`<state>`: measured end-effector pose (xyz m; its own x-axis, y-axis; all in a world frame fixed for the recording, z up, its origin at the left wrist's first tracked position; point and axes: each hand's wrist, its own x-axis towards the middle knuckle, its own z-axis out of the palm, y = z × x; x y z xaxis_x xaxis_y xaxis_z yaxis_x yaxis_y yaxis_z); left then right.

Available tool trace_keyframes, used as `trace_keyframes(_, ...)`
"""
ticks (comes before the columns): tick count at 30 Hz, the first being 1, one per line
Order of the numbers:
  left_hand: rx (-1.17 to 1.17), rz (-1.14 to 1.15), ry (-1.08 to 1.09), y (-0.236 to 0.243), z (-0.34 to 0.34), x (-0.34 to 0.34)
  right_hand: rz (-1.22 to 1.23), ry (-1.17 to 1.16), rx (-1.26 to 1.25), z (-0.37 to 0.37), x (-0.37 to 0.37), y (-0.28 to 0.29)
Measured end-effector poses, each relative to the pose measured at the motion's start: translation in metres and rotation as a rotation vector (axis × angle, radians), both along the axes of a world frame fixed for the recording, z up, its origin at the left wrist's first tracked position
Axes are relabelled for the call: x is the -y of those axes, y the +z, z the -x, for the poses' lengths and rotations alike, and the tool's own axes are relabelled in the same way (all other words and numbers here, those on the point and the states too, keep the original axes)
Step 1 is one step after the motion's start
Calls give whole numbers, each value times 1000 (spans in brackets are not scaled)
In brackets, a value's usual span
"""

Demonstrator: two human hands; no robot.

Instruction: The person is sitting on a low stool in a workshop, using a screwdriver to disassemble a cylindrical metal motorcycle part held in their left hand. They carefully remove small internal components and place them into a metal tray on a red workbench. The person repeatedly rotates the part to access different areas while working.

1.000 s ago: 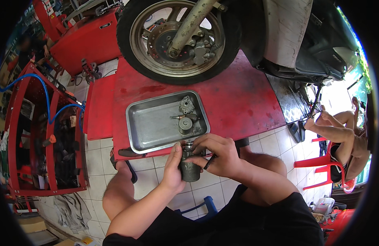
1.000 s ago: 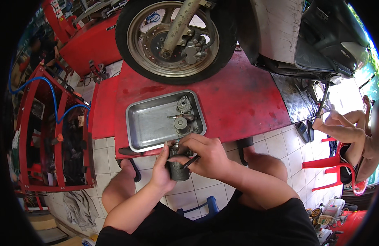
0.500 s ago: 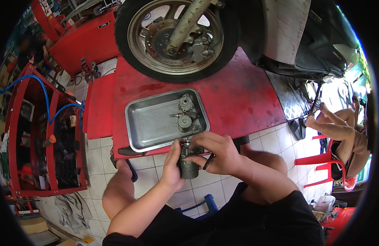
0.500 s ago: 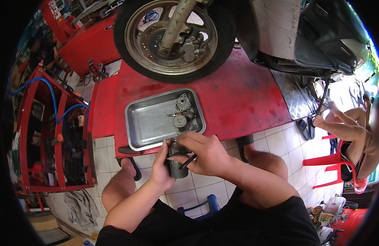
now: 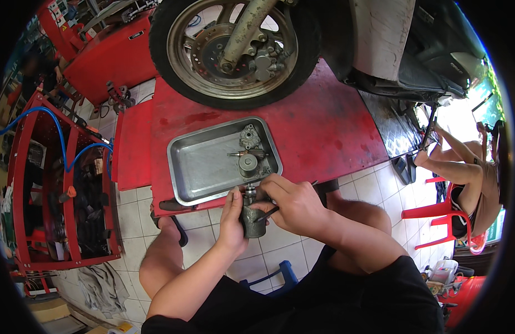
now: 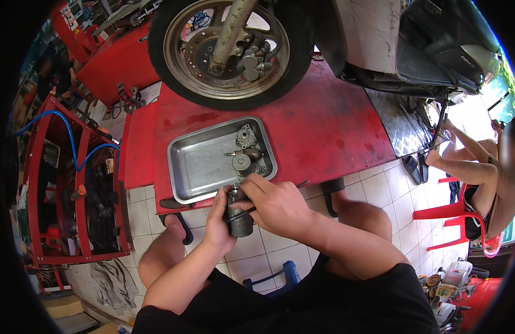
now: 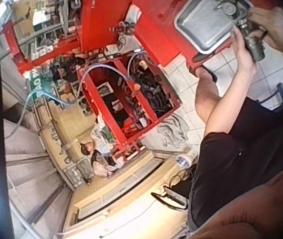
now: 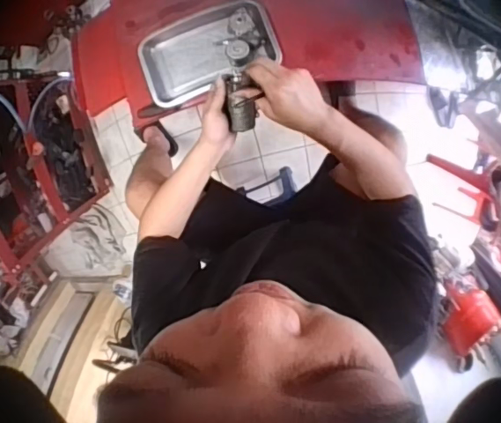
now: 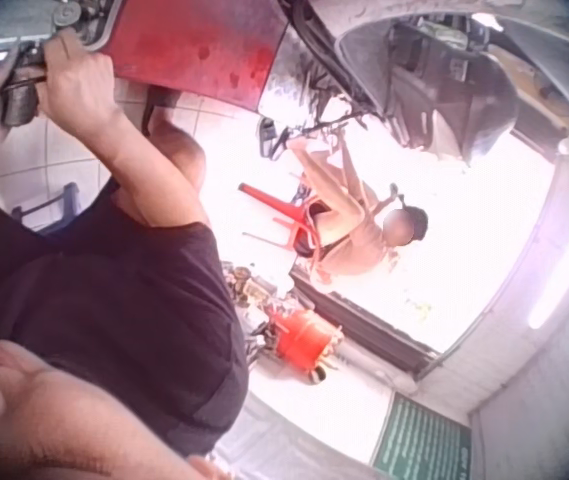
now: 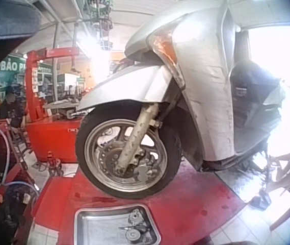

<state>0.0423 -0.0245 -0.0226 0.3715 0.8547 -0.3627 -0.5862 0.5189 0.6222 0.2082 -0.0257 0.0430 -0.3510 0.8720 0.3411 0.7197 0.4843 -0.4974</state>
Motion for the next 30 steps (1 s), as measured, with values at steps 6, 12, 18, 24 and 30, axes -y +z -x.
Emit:
trace_keyframes(6,-83,-66,42,2,-1,-1,42,-25,-71,1,0,-5)
trace_keyframes(12,-73,-82,47,3,-2,0,8,-45,8,3,2,-2)
trace_keyframes(18,-87,-137,69,-6,-1,2,-124,6,148,4,-1,-6)
trace_keyframes(24,-79,-83,85,-2,-1,1,-190,51,95,-1,-3,-3)
trace_keyframes(30,196,99,-66,-3,10,-3,93,-19,-304,-13,-10,44)
